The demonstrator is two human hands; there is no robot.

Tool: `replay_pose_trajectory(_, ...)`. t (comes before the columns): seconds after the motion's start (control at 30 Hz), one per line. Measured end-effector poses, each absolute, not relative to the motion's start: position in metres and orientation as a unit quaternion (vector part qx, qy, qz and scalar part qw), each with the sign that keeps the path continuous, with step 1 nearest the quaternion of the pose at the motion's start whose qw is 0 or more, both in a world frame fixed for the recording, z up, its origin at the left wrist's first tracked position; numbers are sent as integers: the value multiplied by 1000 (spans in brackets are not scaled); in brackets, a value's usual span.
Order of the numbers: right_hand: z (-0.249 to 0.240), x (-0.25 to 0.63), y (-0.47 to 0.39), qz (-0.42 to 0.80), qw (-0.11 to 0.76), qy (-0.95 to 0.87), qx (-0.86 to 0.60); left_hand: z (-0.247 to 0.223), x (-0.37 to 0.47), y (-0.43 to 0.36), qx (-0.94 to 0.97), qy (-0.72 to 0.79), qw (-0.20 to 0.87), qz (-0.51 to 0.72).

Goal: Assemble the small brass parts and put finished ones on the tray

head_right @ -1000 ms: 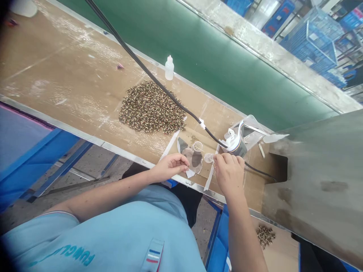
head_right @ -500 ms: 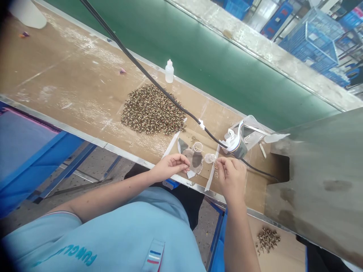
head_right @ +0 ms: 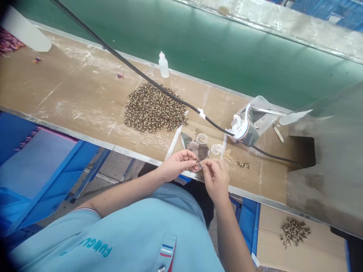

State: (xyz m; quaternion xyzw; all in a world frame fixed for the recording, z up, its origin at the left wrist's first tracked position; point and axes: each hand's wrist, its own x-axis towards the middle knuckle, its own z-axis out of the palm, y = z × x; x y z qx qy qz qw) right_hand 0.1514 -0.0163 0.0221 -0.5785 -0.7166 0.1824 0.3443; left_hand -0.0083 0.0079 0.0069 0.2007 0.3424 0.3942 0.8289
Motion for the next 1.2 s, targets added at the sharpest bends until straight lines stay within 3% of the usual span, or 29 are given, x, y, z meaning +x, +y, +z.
replay_pose_trajectory(0.7, 21, 150, -14, 121, 313, -757, -560, 7, -8, 7, 219, 354, 827, 379)
replay_pose_trajectory(1.2, 16, 149, -25, 35, 351, -791, -500, 7, -5, 9, 184, 363, 825, 392)
